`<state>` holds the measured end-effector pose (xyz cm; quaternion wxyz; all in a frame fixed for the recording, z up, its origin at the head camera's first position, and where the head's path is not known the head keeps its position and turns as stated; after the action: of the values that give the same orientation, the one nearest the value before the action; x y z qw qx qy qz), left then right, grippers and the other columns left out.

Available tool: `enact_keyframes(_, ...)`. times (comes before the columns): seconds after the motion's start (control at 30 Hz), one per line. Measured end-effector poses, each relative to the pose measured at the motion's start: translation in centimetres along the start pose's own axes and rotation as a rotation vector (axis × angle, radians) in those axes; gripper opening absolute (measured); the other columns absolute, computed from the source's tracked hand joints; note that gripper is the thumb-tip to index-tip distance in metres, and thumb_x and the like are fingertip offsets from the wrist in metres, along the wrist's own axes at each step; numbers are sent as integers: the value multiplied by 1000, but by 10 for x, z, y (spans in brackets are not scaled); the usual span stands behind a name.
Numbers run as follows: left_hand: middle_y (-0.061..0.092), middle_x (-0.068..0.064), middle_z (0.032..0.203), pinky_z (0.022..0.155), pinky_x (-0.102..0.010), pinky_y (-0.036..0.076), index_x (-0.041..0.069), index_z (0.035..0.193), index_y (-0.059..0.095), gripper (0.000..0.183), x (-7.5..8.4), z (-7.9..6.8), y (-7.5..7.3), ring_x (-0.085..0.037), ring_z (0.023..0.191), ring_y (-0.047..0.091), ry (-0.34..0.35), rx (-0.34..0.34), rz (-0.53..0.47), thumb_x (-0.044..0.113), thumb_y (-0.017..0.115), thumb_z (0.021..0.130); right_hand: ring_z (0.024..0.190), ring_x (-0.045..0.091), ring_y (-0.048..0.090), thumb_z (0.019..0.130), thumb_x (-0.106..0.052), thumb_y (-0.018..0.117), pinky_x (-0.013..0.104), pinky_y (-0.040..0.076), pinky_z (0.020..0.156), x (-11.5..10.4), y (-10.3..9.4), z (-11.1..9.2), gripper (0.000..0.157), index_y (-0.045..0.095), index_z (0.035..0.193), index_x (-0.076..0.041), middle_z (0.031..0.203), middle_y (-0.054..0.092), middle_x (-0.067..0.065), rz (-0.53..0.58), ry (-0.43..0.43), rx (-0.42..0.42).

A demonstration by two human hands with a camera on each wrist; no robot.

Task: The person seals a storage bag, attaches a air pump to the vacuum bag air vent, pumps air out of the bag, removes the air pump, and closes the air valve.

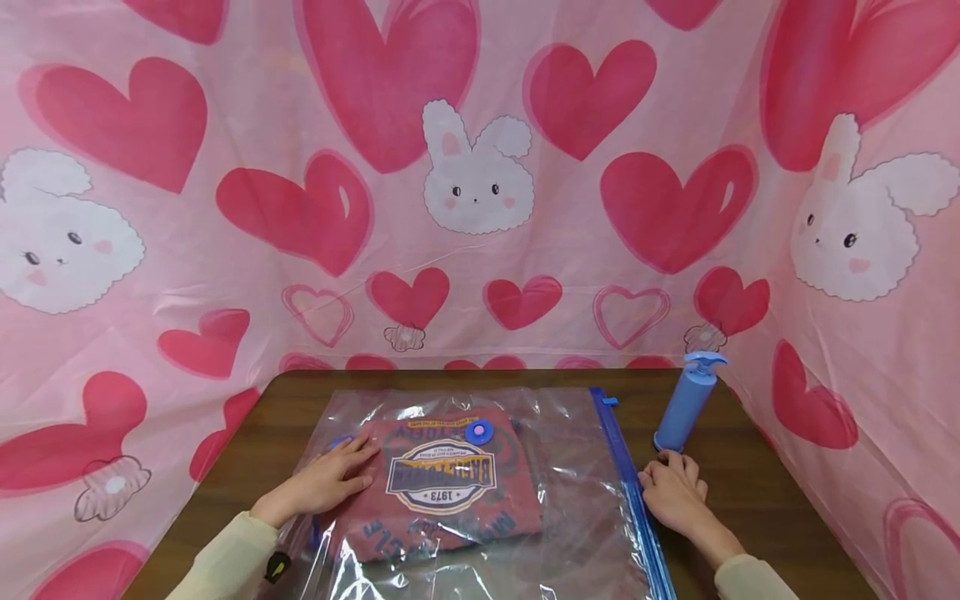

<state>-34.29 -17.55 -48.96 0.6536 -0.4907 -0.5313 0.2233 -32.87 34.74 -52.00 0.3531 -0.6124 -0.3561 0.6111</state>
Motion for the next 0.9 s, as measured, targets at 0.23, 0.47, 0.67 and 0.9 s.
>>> enact_keyframes(0.23,37,-28,162,106,-87,16,3,151,56,57,3,-2,-1,-57,149,27,-3,-2,7,27,71,101,124,71,26,106,-24,59,80,32,87,6,-10,-3,22,63,91,-8,135,40,46,8,18,18)
enact_keyframes(0.47,39,-29,161,106,-87,17,1,149,57,58,7,-4,-2,-57,148,29,-6,6,32,28,72,100,108,61,47,102,-27,68,69,42,85,17,-35,-2,34,57,103,5,111,55,39,30,8,95)
enact_keyframes(0.67,33,-30,164,107,-86,16,1,150,56,61,13,-5,-1,-58,149,27,-6,2,17,31,73,100,106,56,57,102,-24,68,63,51,86,29,-59,-2,67,29,130,23,115,51,43,170,46,155)
enact_keyframes(0.9,32,-28,165,109,-84,15,3,152,54,62,19,2,1,-52,153,23,-10,-14,33,33,72,100,115,66,50,104,-35,64,72,49,89,27,-85,5,91,11,148,24,129,40,48,218,61,233)
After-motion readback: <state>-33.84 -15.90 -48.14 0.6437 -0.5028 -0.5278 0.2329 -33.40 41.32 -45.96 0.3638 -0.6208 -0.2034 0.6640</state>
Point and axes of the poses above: each hand's wrist, its own z-axis towards the middle knuckle, its own y-axis out of the palm, x = y × z, the point moved 9 cm from there along z, towards the middle knuckle
